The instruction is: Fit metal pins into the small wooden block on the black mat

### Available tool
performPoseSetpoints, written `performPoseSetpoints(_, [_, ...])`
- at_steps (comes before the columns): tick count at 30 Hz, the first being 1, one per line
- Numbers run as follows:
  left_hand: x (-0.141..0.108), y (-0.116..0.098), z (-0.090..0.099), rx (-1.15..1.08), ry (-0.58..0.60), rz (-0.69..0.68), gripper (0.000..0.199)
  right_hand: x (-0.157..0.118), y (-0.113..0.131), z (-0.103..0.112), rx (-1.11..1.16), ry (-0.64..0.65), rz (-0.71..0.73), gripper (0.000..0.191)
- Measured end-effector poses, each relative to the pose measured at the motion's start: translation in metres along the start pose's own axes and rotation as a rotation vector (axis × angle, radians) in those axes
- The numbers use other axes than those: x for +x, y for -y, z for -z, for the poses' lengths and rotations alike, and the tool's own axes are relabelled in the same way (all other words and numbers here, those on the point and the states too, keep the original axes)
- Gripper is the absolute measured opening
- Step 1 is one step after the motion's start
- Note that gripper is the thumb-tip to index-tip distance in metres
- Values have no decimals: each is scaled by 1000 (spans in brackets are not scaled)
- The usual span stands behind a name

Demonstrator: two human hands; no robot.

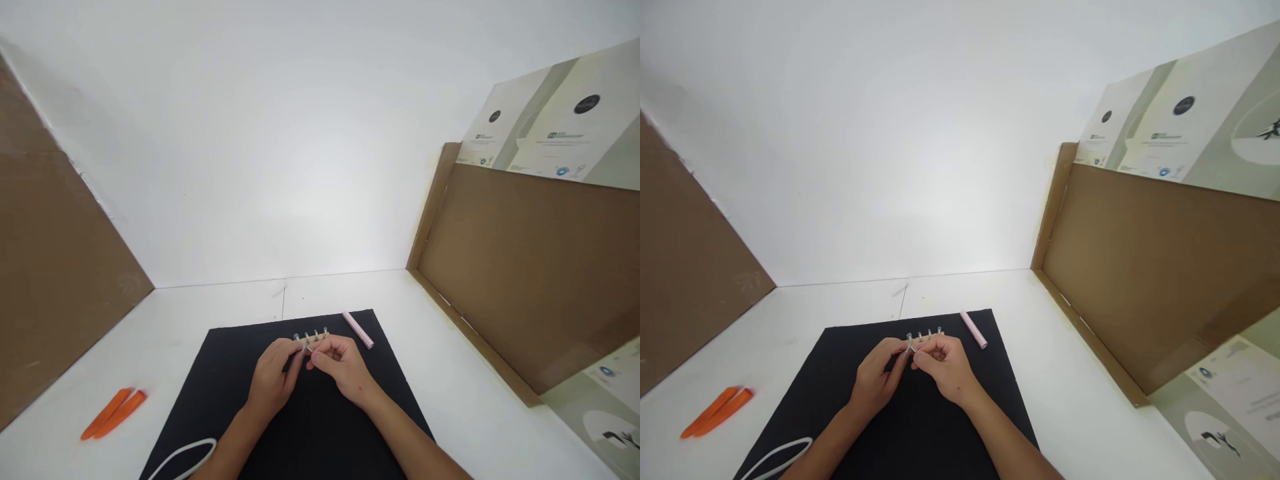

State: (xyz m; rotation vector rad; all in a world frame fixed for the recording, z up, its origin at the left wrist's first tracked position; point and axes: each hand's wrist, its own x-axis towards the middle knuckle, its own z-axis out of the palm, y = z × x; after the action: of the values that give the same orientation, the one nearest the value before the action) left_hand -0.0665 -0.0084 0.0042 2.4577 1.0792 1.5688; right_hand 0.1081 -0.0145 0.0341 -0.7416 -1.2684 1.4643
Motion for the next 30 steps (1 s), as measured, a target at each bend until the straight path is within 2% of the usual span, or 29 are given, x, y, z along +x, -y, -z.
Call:
performPoseSetpoints(7, [-1, 1, -1, 3, -15, 5, 13, -2, -1, 0, -107, 22, 92, 20])
performPoseSetpoints(17, [-1, 1, -1, -10, 10, 21, 13, 0, 1, -3, 8, -18, 13, 24])
performPoseSetpoints(24, [-2, 3, -1, 0, -2, 30, 13, -1, -4, 0, -30, 24, 55, 19])
performPoseSetpoints(30, [0, 2, 0, -11, -2, -11, 14, 1, -6, -1, 7, -22, 35, 19])
